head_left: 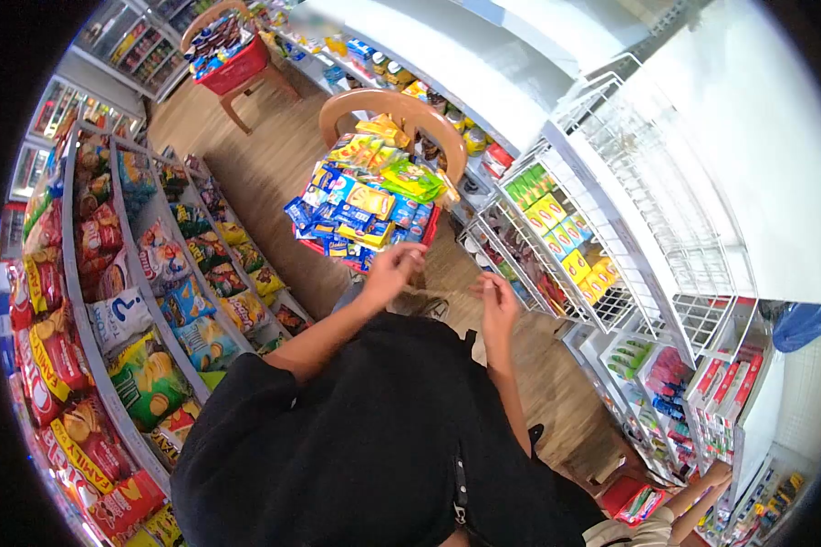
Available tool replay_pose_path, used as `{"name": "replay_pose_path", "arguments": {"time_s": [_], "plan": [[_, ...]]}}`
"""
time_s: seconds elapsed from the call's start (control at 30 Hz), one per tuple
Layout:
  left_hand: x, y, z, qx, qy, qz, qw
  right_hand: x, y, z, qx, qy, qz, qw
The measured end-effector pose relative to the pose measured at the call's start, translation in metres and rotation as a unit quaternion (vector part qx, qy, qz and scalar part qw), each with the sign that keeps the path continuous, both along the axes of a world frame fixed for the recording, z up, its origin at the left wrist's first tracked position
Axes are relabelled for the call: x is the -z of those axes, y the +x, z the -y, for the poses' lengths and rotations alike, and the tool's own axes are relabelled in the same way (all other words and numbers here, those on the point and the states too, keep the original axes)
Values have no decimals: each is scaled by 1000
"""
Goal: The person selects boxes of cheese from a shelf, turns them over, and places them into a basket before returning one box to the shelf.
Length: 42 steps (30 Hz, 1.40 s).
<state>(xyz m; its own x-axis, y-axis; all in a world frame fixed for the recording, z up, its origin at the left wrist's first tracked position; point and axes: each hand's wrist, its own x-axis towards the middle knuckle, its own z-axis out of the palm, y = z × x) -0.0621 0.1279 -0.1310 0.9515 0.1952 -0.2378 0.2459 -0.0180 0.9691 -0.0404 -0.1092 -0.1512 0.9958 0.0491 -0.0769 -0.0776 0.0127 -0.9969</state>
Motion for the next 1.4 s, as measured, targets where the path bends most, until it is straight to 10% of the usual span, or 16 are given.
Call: {"name": "replay_pose_path", "arguments": {"time_s": [0.23, 0.53, 1.03, 1.13, 1.4], "plan": [[30, 5, -133, -213, 129, -28, 968, 48, 30, -78, -131, -19, -187, 973], [82, 69, -228, 5, 302, -79, 950, 81, 86, -212, -105, -263, -82, 956], [107, 104, -241, 150, 68, -100, 981, 92, 68, -257, 24, -249, -152, 956], [90, 92, -240, 95, 206, -13, 974, 76, 45, -252, 3, -146, -166, 975], [51, 70, -243, 328, 356, 181, 856, 36, 23, -248, -82, -356, 28, 931]]}}
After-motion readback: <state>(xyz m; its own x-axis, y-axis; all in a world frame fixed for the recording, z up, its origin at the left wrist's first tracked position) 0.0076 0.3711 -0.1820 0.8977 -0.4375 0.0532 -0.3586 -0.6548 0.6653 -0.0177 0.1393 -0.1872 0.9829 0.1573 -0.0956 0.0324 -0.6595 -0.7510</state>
